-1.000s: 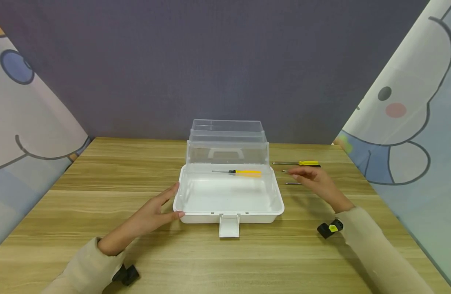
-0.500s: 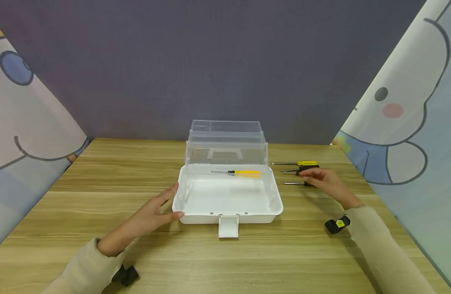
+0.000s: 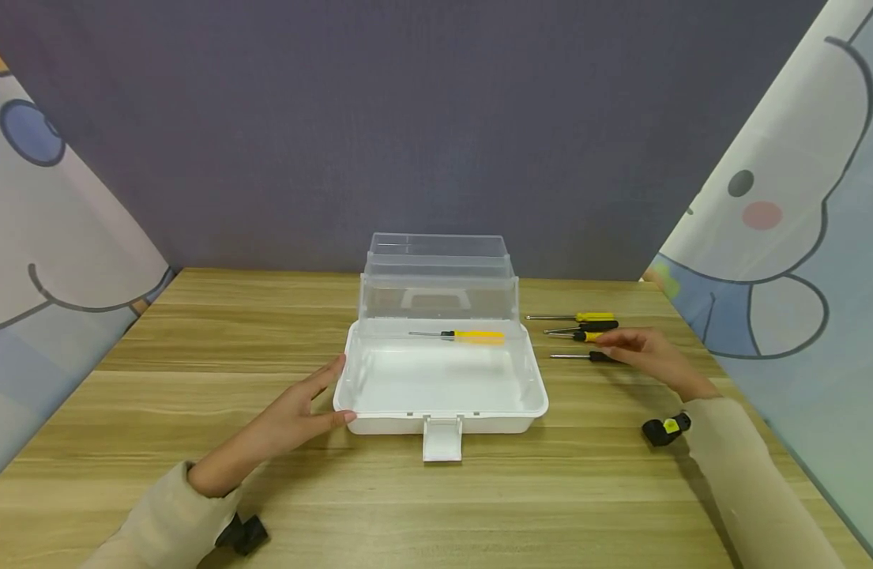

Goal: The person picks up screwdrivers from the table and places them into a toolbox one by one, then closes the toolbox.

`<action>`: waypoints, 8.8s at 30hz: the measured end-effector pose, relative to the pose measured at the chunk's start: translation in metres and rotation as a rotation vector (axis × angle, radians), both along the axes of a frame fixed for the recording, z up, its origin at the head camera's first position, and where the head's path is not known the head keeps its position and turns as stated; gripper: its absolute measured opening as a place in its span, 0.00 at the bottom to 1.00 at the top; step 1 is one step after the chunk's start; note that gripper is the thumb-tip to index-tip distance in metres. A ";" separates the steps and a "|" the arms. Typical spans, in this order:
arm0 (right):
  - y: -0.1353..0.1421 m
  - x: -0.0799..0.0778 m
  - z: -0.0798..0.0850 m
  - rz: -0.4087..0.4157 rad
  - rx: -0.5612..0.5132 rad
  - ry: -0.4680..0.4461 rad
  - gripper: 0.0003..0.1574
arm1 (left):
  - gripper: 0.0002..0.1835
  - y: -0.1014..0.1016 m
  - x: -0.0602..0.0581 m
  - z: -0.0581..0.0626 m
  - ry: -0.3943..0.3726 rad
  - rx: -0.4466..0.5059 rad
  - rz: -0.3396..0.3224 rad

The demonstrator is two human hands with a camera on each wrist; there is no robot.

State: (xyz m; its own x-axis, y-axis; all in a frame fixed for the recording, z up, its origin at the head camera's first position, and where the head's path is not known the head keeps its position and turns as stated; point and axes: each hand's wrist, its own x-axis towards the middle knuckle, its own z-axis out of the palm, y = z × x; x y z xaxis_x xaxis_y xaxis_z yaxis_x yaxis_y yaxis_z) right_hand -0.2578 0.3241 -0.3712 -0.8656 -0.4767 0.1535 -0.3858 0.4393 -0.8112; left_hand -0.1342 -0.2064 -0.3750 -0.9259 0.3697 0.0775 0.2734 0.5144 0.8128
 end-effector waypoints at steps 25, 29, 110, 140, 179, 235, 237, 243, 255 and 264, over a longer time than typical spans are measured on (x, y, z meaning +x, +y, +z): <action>0.023 -0.005 -0.008 -0.097 0.149 -0.043 0.20 | 0.47 0.000 0.002 -0.001 -0.035 0.017 -0.007; 0.026 -0.005 -0.007 -0.088 0.160 -0.018 0.20 | 0.47 0.000 0.002 -0.001 -0.024 0.009 -0.005; 0.029 0.002 0.004 -0.195 0.319 -0.035 0.27 | 0.46 -0.002 0.002 -0.001 -0.014 0.009 -0.013; -0.009 0.014 0.033 -0.246 0.238 0.056 0.25 | 0.47 -0.001 0.002 -0.001 -0.017 0.005 -0.009; -0.034 0.021 0.042 -0.203 0.093 0.119 0.21 | 0.46 -0.001 0.001 -0.002 -0.004 0.013 -0.012; -0.065 0.040 0.053 -0.169 0.031 0.140 0.19 | 0.47 -0.001 0.002 -0.002 -0.001 0.021 -0.016; -0.066 0.041 0.053 -0.172 0.034 0.133 0.19 | 0.47 -0.002 0.002 -0.002 0.000 0.021 -0.015; -0.067 0.040 0.052 -0.168 0.033 0.143 0.19 | 0.47 -0.002 0.002 -0.003 -0.008 0.013 -0.011; -0.078 0.041 0.055 -0.196 0.014 0.118 0.20 | 0.46 -0.003 0.003 -0.002 -0.009 0.020 -0.010; -0.084 0.039 0.051 -0.189 0.044 0.171 0.19 | 0.47 -0.001 0.003 -0.003 -0.009 0.023 -0.015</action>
State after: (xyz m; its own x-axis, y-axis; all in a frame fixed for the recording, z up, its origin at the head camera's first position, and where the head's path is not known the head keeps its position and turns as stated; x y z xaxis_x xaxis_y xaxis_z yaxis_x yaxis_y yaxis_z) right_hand -0.2188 0.2405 -0.3199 -0.9029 -0.3188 0.2882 -0.4239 0.5500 -0.7196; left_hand -0.1316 -0.2077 -0.3776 -0.9210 0.3817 0.0782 0.2737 0.4910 0.8270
